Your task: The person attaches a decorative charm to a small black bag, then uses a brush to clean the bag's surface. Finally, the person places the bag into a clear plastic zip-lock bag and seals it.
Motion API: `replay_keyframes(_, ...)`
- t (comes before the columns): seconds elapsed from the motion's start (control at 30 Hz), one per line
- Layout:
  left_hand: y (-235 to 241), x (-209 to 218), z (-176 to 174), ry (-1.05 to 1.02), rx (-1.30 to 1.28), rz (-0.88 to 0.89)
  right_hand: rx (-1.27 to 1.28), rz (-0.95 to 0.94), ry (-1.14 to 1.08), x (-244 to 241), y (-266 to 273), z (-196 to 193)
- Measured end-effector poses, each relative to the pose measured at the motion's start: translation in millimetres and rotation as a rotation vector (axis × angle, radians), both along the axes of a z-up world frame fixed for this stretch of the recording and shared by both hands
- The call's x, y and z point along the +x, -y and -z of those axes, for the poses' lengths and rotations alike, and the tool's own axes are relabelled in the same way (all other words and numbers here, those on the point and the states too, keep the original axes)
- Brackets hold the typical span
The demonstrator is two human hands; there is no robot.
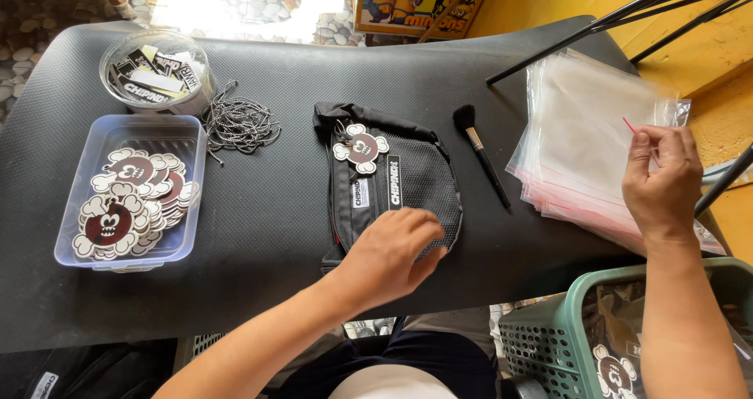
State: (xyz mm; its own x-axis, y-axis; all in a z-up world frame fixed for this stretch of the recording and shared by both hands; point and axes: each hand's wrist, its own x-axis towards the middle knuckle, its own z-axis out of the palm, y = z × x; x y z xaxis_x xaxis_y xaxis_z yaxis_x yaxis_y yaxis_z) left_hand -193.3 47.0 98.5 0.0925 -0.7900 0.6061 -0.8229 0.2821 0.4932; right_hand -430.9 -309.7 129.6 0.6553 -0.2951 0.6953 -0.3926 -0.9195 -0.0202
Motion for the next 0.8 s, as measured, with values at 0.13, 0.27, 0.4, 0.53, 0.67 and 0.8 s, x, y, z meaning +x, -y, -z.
replay_keyframes(0.13, 34.9, 1.2, -19.8, -0.328, 0.108, 0.028, -0.023, -0.01, 0.024, 25.1, -60.6, -31.1)
replay_keyframes(0.27, 76.8, -6.2, -41.4, -0.781, 0.251, 0.068, -0.057, -0.024, -0.044, 49.8, -120.7, -30.7)
replay_keyframes(0.4, 114.1, -17.3, -30.2, -1.153, 0.227, 0.181, -0.107, -0.047, -0.024, 65.7, -147.8, 6.6)
replay_keyframes(0.53, 151.2, -15.5, 31.9, -1.371, 0.063, 0.166, -0.059, -0.116, -0.043, 67.8, -166.4, -3.6)
replay_keyframes(0.67, 128.6, 7.9, -6.2, -1.52, -0.046, 0.081, -0.183, -0.038, -0.215, 57.1, -147.5, 8.9)
replay_keyframes(0.8, 131.6, 67.3, 16.7, -1.418, -0.171, -0.051, -0.282, 0.017, -0.163, 68.6, -108.2, 20.7)
